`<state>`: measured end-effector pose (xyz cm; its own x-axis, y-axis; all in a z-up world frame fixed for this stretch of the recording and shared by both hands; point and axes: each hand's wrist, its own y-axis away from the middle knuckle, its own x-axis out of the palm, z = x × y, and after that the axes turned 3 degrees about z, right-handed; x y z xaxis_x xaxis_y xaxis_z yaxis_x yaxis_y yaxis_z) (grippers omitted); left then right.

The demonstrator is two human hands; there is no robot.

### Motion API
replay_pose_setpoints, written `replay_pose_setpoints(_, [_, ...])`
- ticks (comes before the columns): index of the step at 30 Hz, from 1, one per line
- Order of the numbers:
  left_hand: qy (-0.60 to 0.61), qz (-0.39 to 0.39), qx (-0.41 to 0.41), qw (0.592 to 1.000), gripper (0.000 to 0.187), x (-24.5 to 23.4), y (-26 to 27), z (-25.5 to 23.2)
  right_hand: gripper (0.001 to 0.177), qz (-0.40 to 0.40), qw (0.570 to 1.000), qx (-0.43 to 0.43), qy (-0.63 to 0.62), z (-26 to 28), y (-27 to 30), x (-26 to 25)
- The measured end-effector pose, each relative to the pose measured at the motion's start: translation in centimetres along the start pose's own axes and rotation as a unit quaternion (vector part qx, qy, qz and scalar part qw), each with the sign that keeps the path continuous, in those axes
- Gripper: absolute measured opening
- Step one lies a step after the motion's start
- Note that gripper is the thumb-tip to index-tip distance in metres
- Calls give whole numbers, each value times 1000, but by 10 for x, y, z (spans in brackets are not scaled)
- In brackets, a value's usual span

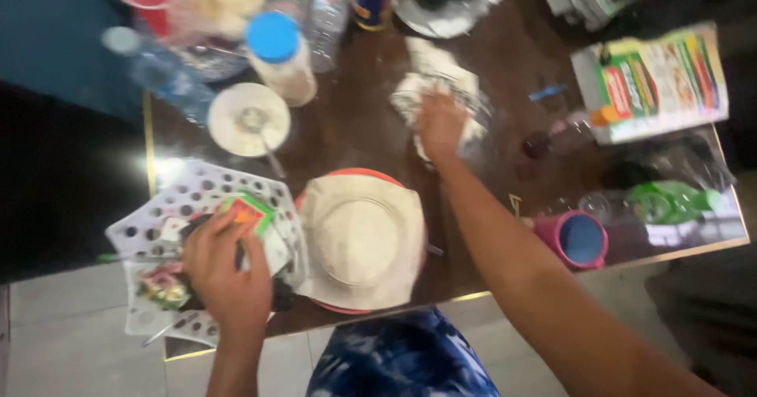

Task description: The person clears and wipes down a table, moving various items including a cloth, bottles, dishes, and a basket before wiping the surface with a cloth.

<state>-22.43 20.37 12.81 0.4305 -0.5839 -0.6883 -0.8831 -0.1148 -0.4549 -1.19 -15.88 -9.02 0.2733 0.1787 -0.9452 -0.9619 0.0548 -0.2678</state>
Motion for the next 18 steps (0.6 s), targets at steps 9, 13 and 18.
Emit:
replay_pose_setpoints(9, [253,163,170,939,33,170,-62,-156,44,22,1000,9,-13,-16,107,-42])
replay_pose_setpoints(13, [355,241,292,855,55,256,-88,-247,41,-112,979,40,-168,-10,96,-39])
replay_pose_setpoints(18, [229,271,367,860,50,333,-95,-311,45,82,988,120,-51,-9,72,-81])
